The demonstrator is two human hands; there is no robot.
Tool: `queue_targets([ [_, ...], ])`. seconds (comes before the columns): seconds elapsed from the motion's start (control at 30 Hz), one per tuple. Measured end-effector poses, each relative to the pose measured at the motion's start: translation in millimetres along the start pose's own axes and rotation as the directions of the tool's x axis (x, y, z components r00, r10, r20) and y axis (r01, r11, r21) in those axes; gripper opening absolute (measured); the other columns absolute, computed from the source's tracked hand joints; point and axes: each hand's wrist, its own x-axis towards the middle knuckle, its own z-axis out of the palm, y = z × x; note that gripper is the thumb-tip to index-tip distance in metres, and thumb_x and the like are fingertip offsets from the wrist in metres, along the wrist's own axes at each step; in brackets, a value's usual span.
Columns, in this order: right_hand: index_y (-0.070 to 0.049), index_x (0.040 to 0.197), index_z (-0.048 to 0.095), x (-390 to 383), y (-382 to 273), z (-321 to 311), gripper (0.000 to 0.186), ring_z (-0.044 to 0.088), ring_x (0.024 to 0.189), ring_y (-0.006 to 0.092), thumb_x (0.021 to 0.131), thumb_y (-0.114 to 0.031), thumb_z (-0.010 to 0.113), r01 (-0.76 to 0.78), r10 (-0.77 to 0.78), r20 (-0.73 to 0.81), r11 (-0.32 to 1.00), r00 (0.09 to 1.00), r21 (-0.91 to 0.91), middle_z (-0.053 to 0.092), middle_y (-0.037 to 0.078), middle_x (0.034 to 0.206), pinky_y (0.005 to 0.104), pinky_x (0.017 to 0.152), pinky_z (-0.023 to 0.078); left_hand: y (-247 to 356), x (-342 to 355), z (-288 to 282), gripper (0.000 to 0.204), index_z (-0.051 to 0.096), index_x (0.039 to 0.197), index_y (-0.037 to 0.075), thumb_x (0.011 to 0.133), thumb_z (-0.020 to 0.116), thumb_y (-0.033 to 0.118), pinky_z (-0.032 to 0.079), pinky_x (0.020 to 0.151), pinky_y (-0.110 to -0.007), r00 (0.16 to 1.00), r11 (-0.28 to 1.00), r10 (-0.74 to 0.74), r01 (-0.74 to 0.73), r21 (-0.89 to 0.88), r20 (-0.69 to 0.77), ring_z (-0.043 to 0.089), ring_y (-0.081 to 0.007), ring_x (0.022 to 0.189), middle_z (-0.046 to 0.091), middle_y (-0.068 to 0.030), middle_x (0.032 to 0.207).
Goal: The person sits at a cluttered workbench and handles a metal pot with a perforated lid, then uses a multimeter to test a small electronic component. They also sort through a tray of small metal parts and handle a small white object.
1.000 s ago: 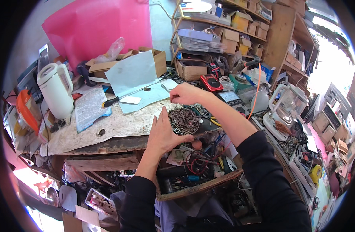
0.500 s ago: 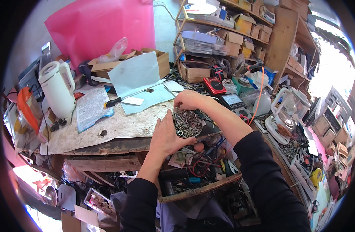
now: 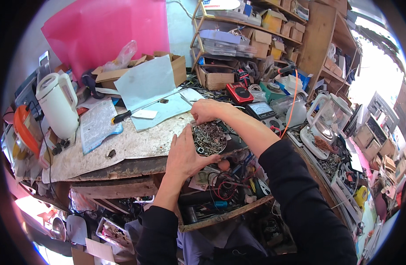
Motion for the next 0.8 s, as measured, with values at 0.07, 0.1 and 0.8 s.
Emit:
queue_targets([
  [0.07,-0.007,0.092,0.077,5,9,-1,0.023,0.072,0.087,0.0305,0.077,-0.024,0.08,-0.015,0.012,0.057,0.998,0.998,0.057,0.076,0.013,0.091,0.0423,0.075,0.057,0,0,1,0.126,0.032,0.145,-0.019,0.061,0.087,0.057,0.042,0.109,-0.046,1.0,1.0,0.011,-0.011,-0.001,-0.006,0.054,-0.0468,0.124,0.055,-0.0346,0.135],
  [0.1,-0.008,0.093,0.077,6,11,-1,0.025,0.072,0.087,0.0308,0.078,-0.027,0.08,-0.023,0.016,0.087,0.996,0.996,0.086,0.075,0.014,0.091,0.0429,0.076,0.057,0,0,1,0.126,0.032,0.145,-0.019,0.061,0.087,0.057,0.042,0.109,-0.046,1.0,1.0,0.014,-0.014,0.0,-0.008,0.054,-0.0466,0.124,0.055,-0.0347,0.134],
  [0.8,-0.012,0.121,0.071,-80,38,17,0.03,0.066,0.101,0.0347,0.094,-0.024,0.068,0.144,-0.119,-0.152,0.975,0.981,0.169,0.069,0.016,0.105,0.0423,0.091,0.051,3,-1,2,0.123,0.033,0.146,-0.015,0.066,0.083,0.064,0.031,0.118,-0.05,0.998,0.998,-0.039,0.036,0.051,0.053,0.051,-0.0408,0.133,0.052,-0.031,0.141],
])
